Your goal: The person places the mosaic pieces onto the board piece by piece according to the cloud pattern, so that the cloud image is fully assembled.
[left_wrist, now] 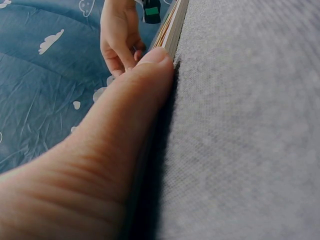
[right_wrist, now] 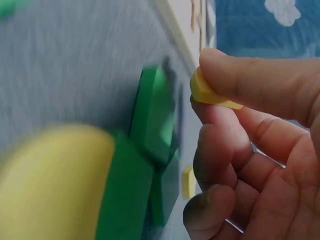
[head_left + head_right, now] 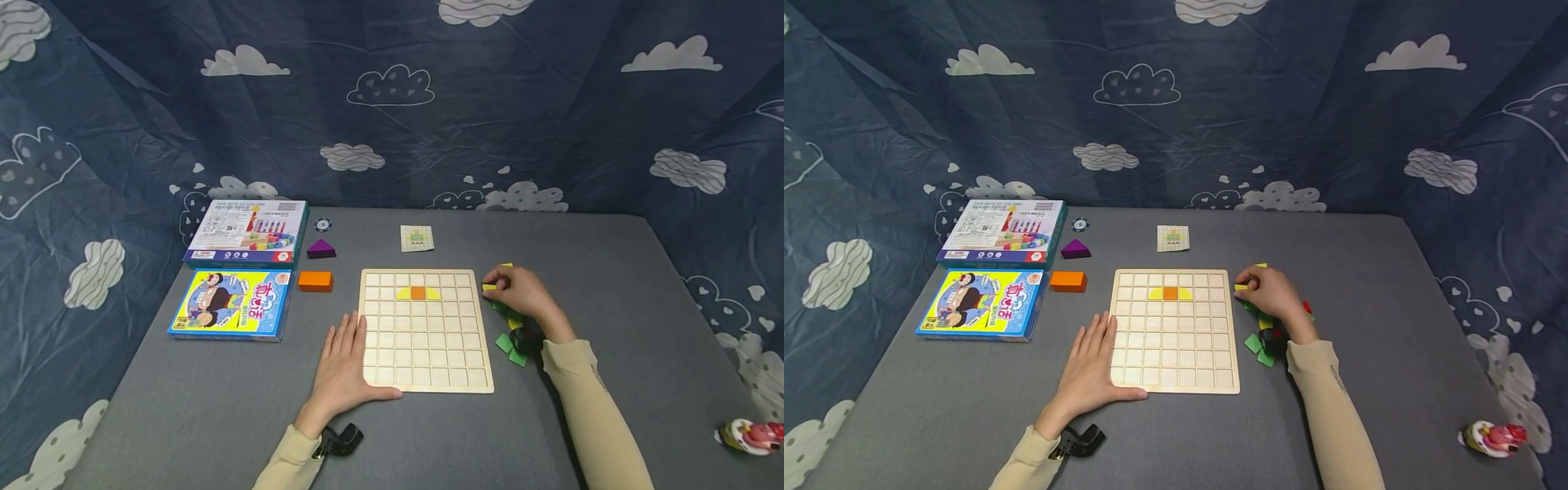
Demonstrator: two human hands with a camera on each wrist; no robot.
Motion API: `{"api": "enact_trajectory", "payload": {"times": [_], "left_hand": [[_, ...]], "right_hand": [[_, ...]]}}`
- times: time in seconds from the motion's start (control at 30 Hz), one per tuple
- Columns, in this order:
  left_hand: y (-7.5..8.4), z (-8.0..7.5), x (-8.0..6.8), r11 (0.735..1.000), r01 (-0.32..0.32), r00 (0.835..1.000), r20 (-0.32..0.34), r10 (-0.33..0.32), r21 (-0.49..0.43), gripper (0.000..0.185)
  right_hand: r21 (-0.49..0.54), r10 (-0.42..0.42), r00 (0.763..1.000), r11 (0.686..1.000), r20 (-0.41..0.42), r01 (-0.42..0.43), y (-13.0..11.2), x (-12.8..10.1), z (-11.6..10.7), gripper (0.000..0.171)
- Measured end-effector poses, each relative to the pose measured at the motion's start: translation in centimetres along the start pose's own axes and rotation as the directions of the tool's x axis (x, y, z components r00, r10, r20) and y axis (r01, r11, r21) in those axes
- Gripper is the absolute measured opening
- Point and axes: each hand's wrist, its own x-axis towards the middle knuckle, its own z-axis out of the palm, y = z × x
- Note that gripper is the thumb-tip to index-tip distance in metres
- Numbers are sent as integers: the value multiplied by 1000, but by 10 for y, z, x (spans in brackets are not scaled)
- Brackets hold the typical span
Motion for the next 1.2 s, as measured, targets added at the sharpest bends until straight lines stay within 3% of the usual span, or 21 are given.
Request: {"api": "enact_trajectory", "payload": {"times": [0.3, 0.53, 0.73, 0.93, 1.2], "left_hand": [[1, 1, 1, 1000, -6, 1000, 7, 6, 12, 137], [1, 1, 2, 1000, -2, 1000, 2, 2, 18, 137], [0, 0, 1, 999, 4, 1000, -1, -4, 34, 137], [1, 0, 1, 999, 6, 1000, 3, -6, 39, 137], [1, -1, 1, 1000, 10, 1000, 3, -10, 29, 137]], "right_hand": [[122, -65, 998, 991, 28, 61, -20, -12, 12, 18], [232, -169, 985, 959, 19, 160, -38, -12, 27, 16], [331, -153, 987, 935, 43, 130, -58, -9, 44, 20], [362, -98, 992, 930, 80, 63, -78, -9, 60, 20], [282, -170, 985, 945, -1, 164, -98, -5, 72, 18]]}}
